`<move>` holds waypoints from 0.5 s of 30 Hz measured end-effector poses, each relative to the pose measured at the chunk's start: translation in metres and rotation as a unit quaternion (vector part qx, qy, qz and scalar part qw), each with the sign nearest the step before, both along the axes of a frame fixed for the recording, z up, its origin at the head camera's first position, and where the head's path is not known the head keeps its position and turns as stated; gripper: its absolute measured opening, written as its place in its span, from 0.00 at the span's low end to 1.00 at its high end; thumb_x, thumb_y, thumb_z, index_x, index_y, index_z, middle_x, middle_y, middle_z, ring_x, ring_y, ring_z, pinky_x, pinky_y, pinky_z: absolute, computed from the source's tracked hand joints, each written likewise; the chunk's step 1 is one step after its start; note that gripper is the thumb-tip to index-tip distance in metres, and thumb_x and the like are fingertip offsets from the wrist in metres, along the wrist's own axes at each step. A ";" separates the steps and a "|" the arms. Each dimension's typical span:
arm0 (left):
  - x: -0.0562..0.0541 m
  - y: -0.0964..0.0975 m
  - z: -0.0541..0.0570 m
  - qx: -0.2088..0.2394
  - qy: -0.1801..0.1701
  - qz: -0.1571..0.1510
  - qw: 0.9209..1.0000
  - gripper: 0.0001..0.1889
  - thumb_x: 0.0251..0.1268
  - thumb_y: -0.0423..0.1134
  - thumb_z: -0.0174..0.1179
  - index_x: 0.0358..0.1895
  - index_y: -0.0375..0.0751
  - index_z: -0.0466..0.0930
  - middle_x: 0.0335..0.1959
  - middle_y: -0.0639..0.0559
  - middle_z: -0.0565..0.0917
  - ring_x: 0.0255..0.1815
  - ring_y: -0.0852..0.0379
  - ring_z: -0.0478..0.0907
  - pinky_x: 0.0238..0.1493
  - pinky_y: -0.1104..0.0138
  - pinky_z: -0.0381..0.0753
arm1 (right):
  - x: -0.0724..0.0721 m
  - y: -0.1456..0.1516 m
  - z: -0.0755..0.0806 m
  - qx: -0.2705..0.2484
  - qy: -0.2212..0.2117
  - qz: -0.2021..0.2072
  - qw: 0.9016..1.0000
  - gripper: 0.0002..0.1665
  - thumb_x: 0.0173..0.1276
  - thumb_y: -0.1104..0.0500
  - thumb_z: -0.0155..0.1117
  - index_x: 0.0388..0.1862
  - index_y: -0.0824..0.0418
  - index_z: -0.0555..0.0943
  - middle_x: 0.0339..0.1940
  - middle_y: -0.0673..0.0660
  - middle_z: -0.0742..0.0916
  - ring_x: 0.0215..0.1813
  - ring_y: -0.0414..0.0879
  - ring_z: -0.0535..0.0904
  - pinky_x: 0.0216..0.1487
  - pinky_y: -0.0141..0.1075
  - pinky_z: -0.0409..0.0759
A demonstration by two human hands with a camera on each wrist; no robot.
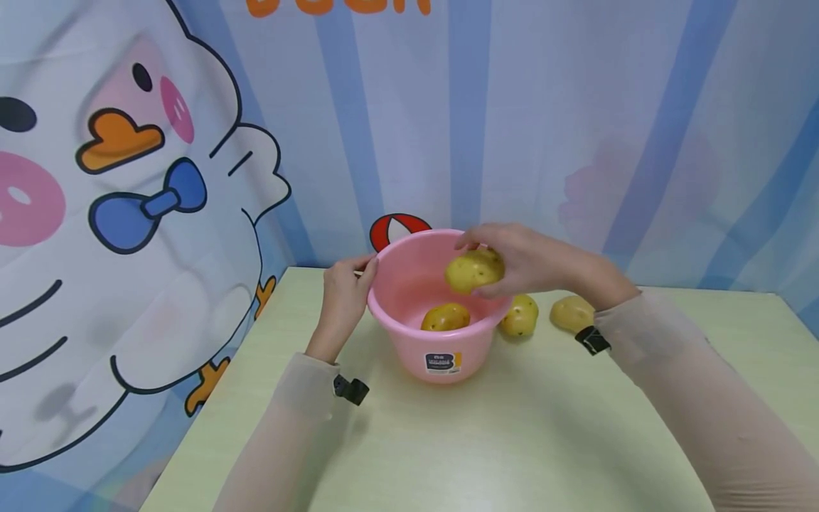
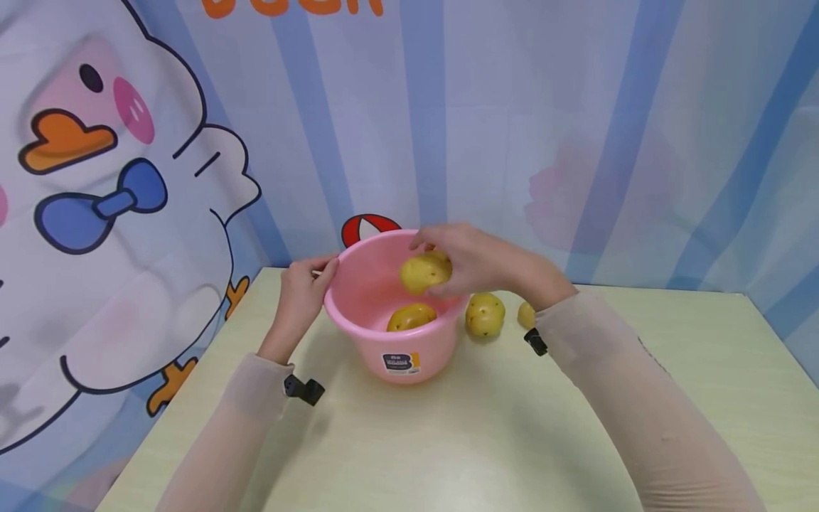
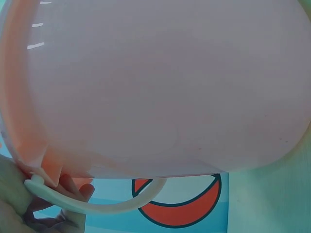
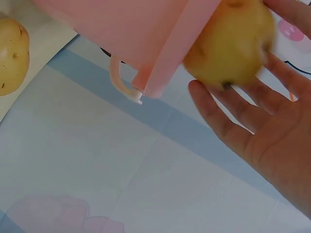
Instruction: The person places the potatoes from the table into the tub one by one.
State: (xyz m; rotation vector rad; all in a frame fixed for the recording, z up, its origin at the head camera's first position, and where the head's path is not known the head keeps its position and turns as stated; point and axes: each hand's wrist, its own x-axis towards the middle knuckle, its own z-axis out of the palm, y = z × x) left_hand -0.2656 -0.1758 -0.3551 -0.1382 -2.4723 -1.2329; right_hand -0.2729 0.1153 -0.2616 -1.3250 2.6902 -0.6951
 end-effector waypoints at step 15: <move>0.000 0.001 0.001 0.000 -0.002 0.006 1.000 0.18 0.77 0.44 0.54 0.59 0.37 0.83 0.44 0.43 0.87 0.34 0.51 0.85 0.32 0.61 0.86 | 0.000 0.007 -0.002 -0.003 -0.020 -0.018 1.000 0.28 0.66 0.57 0.69 0.63 0.64 0.74 0.55 0.58 0.81 0.54 0.53 0.77 0.49 0.49 0.82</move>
